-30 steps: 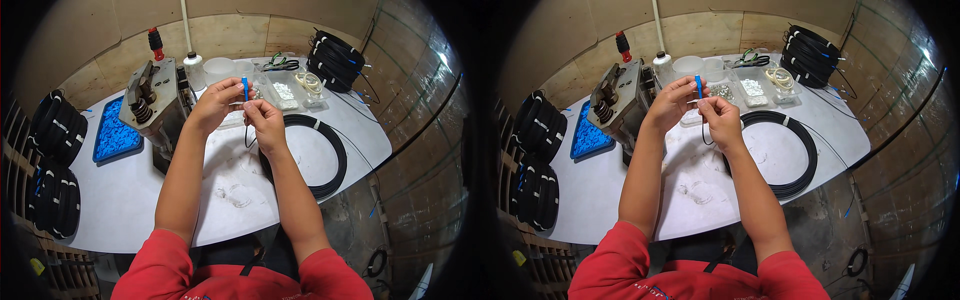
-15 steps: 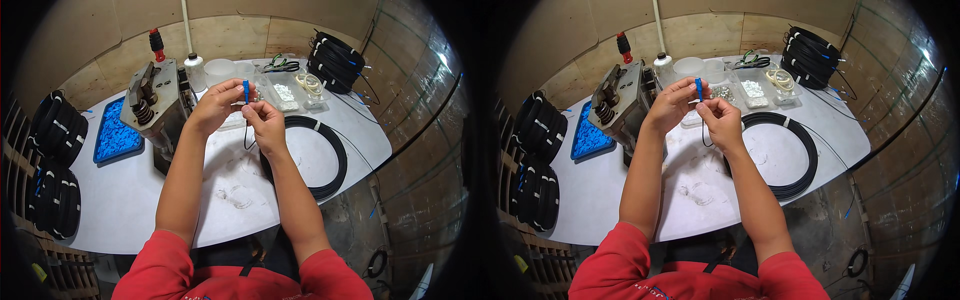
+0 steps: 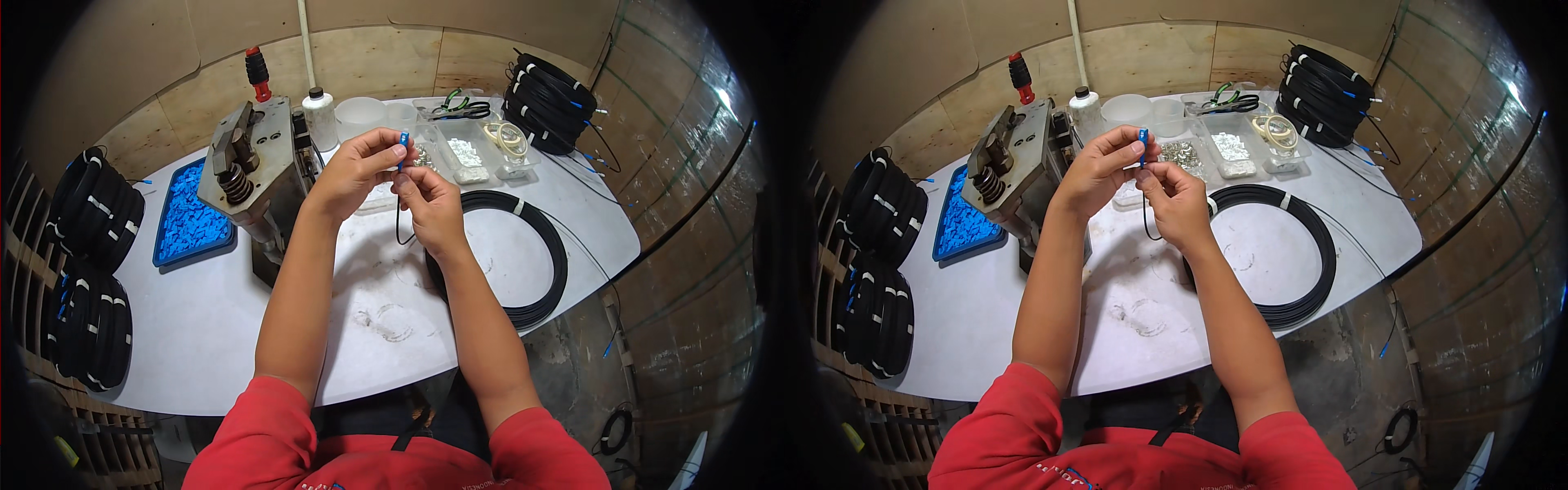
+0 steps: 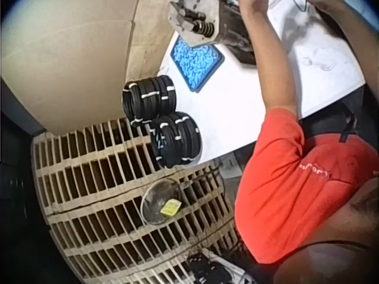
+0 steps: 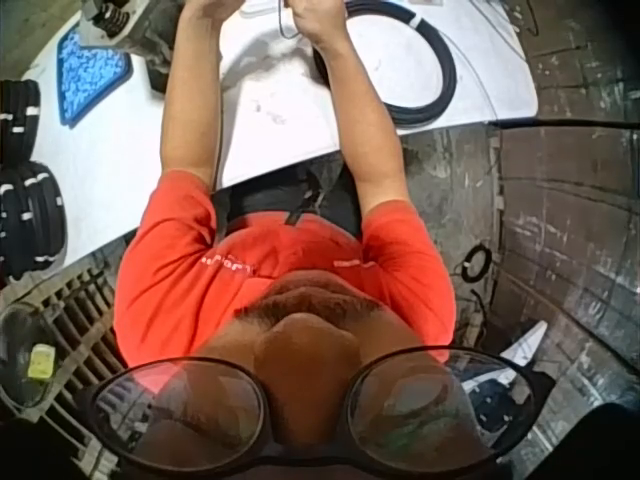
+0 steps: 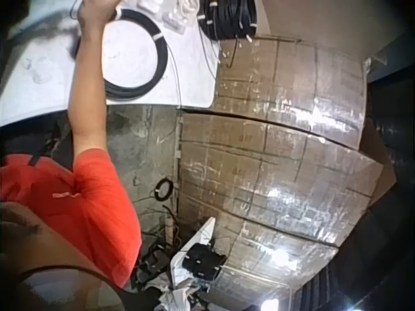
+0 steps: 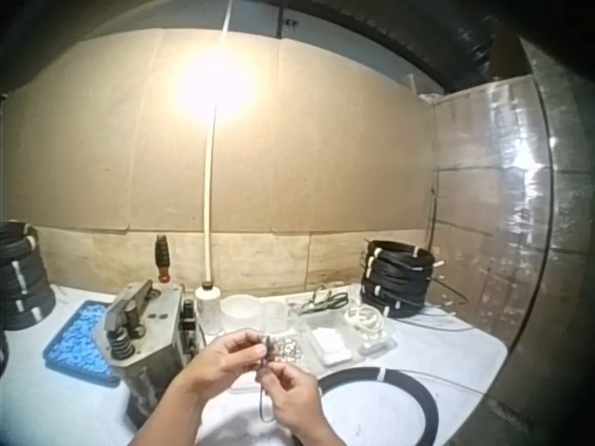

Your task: Manually attaching small blue plastic connectors to the ends of electrical wires at a workbench.

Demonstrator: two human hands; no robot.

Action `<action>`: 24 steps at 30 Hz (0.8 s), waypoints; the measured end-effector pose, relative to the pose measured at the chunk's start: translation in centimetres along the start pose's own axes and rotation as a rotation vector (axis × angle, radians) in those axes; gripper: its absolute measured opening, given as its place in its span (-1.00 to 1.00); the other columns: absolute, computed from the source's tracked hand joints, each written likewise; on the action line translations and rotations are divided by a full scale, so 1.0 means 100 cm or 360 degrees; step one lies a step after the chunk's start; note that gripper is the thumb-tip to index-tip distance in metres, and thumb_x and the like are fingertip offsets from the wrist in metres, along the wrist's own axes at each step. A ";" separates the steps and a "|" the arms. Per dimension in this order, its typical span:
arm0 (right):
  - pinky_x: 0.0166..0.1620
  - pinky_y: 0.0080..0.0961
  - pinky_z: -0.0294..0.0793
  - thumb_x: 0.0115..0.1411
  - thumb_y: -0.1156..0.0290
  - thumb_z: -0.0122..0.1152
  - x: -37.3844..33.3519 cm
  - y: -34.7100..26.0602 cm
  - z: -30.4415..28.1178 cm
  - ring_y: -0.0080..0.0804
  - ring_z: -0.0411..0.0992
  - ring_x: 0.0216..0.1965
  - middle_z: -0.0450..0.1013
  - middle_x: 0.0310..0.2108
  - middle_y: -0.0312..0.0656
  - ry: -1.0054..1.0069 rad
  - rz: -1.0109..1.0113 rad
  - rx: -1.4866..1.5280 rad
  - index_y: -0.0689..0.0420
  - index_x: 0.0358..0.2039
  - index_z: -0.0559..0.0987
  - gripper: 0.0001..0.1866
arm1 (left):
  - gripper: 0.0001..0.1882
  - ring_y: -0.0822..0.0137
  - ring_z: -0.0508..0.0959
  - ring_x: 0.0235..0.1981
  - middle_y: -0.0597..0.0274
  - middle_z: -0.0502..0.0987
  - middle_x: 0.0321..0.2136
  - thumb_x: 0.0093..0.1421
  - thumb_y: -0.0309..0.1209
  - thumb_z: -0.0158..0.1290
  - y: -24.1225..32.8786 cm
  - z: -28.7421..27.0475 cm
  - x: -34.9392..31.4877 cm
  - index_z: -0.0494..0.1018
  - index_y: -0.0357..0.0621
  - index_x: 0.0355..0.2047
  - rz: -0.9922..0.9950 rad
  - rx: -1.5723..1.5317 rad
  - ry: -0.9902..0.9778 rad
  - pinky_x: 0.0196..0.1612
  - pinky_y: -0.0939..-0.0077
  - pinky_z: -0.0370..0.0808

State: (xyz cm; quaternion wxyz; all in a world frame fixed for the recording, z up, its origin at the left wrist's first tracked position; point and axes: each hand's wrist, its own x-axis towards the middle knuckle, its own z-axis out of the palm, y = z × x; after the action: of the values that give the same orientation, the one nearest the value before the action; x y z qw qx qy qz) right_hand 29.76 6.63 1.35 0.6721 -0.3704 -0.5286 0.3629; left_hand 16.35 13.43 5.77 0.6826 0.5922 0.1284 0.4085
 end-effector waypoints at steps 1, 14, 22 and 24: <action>-0.36 -0.69 0.34 0.25 0.32 0.19 0.000 0.000 0.000 -0.68 0.33 -0.47 0.47 -0.47 -0.33 -0.0003 0.0003 0.0010 0.21 -0.29 0.58 -0.80 | -0.76 0.39 0.50 -0.13 0.25 0.53 -0.21 0.23 -0.38 0.07 0.000 -0.001 0.000 0.46 -0.18 -0.12 -0.0013 -0.0013 0.0019 -0.03 0.43 0.43; -0.41 -0.74 0.35 0.17 0.45 0.26 0.000 0.001 -0.004 -0.74 0.37 -0.51 0.50 -0.53 -0.36 0.0170 -0.0065 -0.0067 0.24 -0.39 0.58 -0.89 | -0.75 0.33 0.51 -0.14 0.16 0.53 -0.22 0.25 -0.40 -0.02 0.000 0.002 0.003 0.46 -0.28 -0.11 -0.0076 -0.0119 0.0032 -0.03 0.42 0.44; -0.42 -0.74 0.34 0.18 0.44 0.25 0.000 0.001 -0.002 -0.74 0.36 -0.51 0.49 -0.54 -0.36 0.0153 -0.0104 -0.0130 0.24 -0.40 0.57 -0.88 | -0.75 0.33 0.51 -0.11 0.21 0.53 -0.21 0.24 -0.41 0.00 0.000 0.000 0.002 0.46 -0.26 -0.11 -0.0038 -0.0127 -0.0023 -0.02 0.41 0.45; -0.42 -0.74 0.34 0.18 0.45 0.24 -0.001 0.002 -0.003 -0.75 0.36 -0.51 0.49 -0.54 -0.36 0.0148 -0.0120 -0.0109 0.24 -0.40 0.56 -0.88 | -0.75 0.34 0.51 -0.12 0.22 0.53 -0.21 0.24 -0.41 0.01 0.001 0.003 0.001 0.46 -0.25 -0.11 -0.0047 -0.0090 -0.0012 -0.02 0.42 0.46</action>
State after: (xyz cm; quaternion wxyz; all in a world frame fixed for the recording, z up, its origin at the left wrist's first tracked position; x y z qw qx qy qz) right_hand 30.02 6.65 1.09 0.6961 -0.3895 -0.5223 0.3014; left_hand 16.54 13.31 5.97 0.7054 0.5724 0.1230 0.3996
